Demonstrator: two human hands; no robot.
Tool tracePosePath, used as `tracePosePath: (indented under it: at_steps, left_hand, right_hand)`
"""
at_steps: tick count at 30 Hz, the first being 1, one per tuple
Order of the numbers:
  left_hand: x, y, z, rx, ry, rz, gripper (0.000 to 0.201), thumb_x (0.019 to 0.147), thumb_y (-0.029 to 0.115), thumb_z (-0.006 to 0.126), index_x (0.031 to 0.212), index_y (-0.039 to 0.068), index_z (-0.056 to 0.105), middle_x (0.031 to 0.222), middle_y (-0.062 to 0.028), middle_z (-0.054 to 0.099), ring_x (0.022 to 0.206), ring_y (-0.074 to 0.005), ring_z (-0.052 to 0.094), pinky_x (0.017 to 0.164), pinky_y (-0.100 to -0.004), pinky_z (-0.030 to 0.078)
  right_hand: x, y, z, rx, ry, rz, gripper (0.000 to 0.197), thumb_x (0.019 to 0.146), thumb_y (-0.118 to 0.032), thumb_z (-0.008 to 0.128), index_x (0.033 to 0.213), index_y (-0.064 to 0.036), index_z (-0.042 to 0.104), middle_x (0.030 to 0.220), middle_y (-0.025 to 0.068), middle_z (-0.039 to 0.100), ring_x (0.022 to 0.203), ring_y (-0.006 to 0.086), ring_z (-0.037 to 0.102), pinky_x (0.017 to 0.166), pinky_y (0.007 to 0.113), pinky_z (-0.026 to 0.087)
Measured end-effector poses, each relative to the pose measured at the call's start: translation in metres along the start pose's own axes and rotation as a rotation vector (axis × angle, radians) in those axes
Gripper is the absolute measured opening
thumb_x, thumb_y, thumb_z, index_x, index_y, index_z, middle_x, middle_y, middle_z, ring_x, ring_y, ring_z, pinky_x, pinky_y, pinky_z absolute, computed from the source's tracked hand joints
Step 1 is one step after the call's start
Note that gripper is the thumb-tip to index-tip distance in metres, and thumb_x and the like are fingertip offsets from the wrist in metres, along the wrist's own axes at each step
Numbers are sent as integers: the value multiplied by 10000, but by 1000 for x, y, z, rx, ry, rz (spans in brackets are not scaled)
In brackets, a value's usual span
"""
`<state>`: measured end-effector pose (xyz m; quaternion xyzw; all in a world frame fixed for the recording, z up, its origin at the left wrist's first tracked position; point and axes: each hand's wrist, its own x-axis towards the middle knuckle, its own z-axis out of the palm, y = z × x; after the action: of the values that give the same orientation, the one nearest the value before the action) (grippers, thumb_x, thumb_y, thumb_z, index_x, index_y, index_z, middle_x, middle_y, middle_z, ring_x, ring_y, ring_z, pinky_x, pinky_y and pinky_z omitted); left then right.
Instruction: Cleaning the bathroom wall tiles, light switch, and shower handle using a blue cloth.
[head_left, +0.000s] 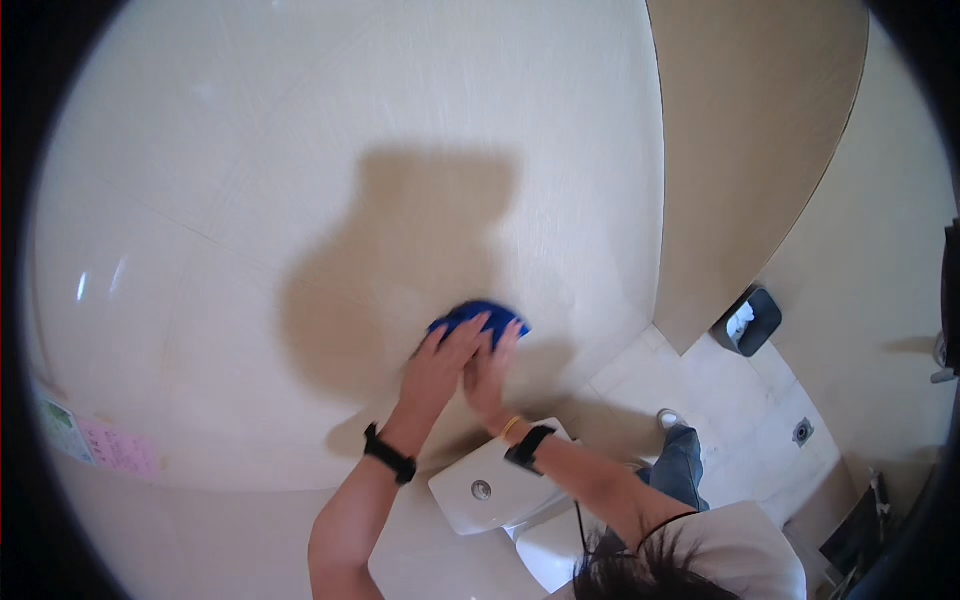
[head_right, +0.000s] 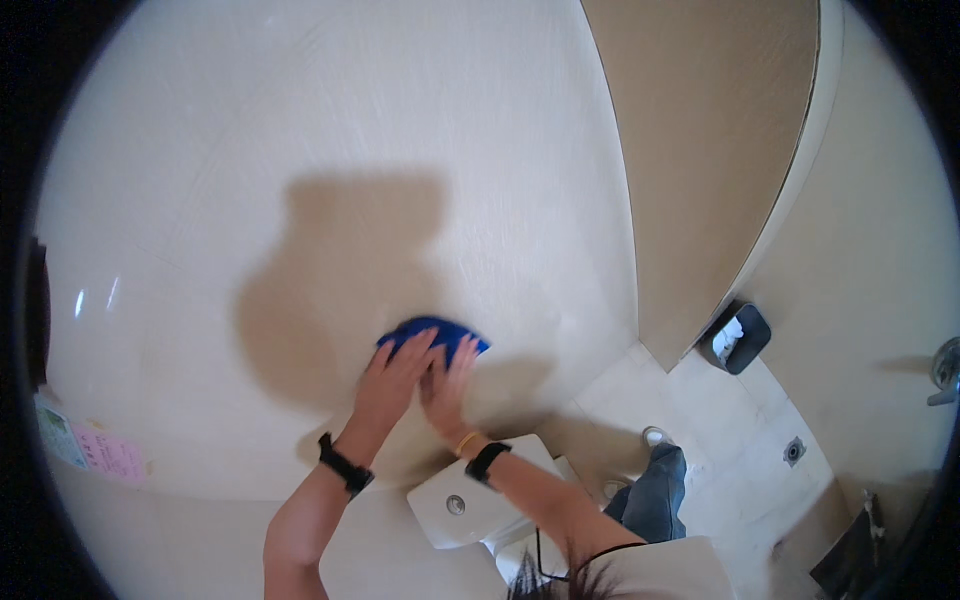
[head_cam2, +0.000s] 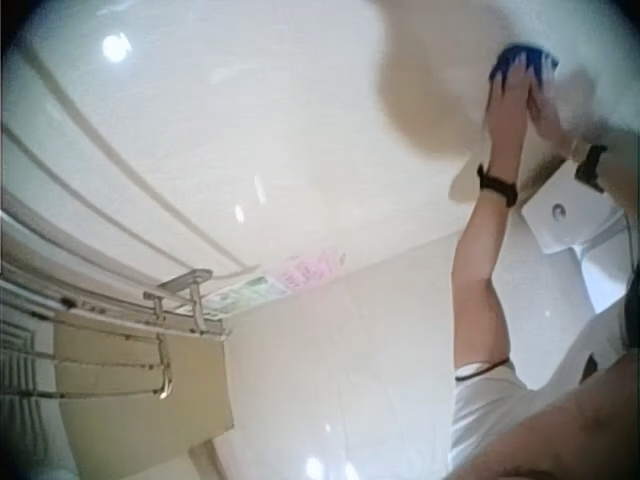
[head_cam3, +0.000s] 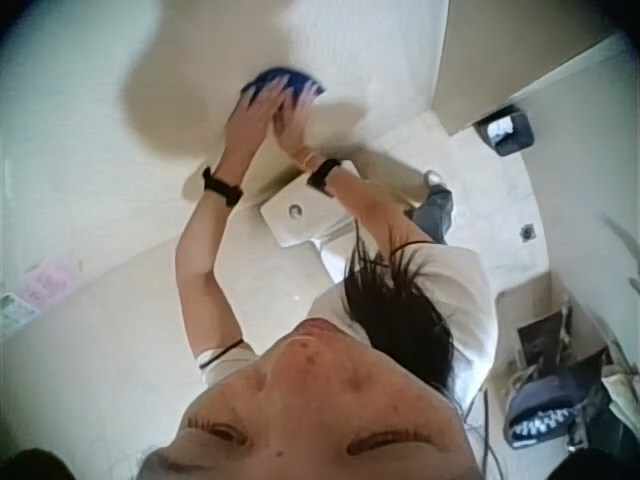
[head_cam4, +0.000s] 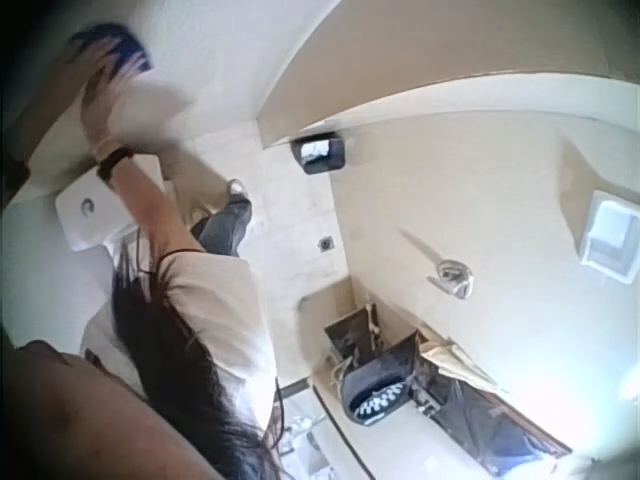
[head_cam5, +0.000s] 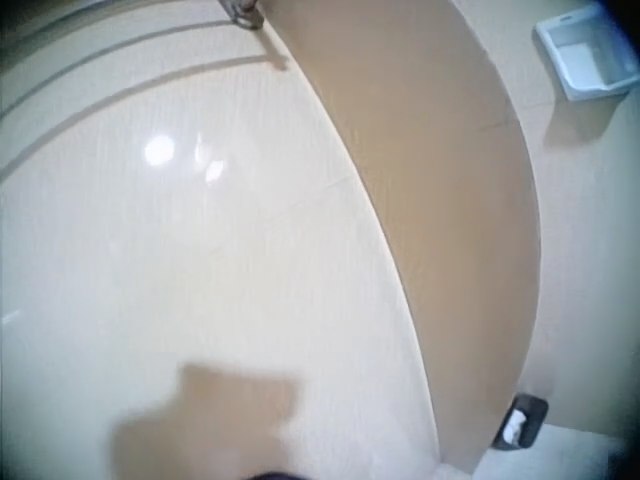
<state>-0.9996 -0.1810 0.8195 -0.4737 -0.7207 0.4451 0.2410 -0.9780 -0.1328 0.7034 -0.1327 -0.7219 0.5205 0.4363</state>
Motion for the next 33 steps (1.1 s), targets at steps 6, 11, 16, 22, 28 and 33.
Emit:
tracePosePath:
  at_steps: [6, 11, 16, 22, 28, 33]
  left_hand:
    - [-125, 0, 23, 0, -262, 78, 507, 785, 193, 466, 1282, 229, 378, 1407, 95, 238, 1196, -30, 321, 1023, -336, 173]
    - [-121, -2, 24, -137, -382, 57, 501, 801, 191, 467, 1291, 221, 369, 1407, 82, 236, 1226, -34, 285, 1020, -353, 180]
    - [-39, 29, 24, -170, -117, 142, 482, 777, 174, 474, 1255, 151, 418, 1393, 52, 278, 1250, -46, 259, 1026, -313, 179]
    - [107, 95, 17, -189, 67, 172, 502, 808, 231, 398, 1298, 120, 372, 1422, -3, 218, 1308, -122, 163, 1062, -348, 95]
    - [223, 110, -22, 157, 55, 247, 520, 846, 273, 358, 1345, 137, 299, 1440, -29, 165, 1338, -175, 68, 1070, -379, 27]
    - [273, 52, -80, 69, 95, 176, 531, 864, 279, 341, 1368, 144, 246, 1448, -57, 134, 1343, -185, 45, 1065, -395, 8]
  right_hand:
    - [-108, -60, 43, 212, -264, 176, 541, 760, -28, 554, 1245, 24, 319, 1324, 387, 65, 1242, 529, 81, 1022, 508, 155]
    - [-110, -58, 41, 228, -262, 184, 489, 795, -71, 536, 1237, 22, 347, 1323, 363, 128, 1237, 511, 139, 1018, 491, 200]
    - [-71, 0, 11, 245, -201, 281, 533, 794, -53, 523, 1264, 48, 294, 1343, 343, 104, 1257, 482, 121, 1034, 465, 182]
    - [3, 112, -48, 170, -31, 254, 604, 837, -113, 461, 1341, 28, 160, 1382, 306, 35, 1292, 428, 68, 1054, 425, 127]
    - [91, 168, -94, 51, 63, 286, 631, 875, -216, 412, 1369, 0, 83, 1414, 250, 2, 1314, 378, 41, 1065, 397, 87]
    - [178, 144, -136, -108, 159, 137, 601, 874, -184, 409, 1371, -28, 109, 1418, 225, 54, 1316, 361, 61, 1068, 407, 84]
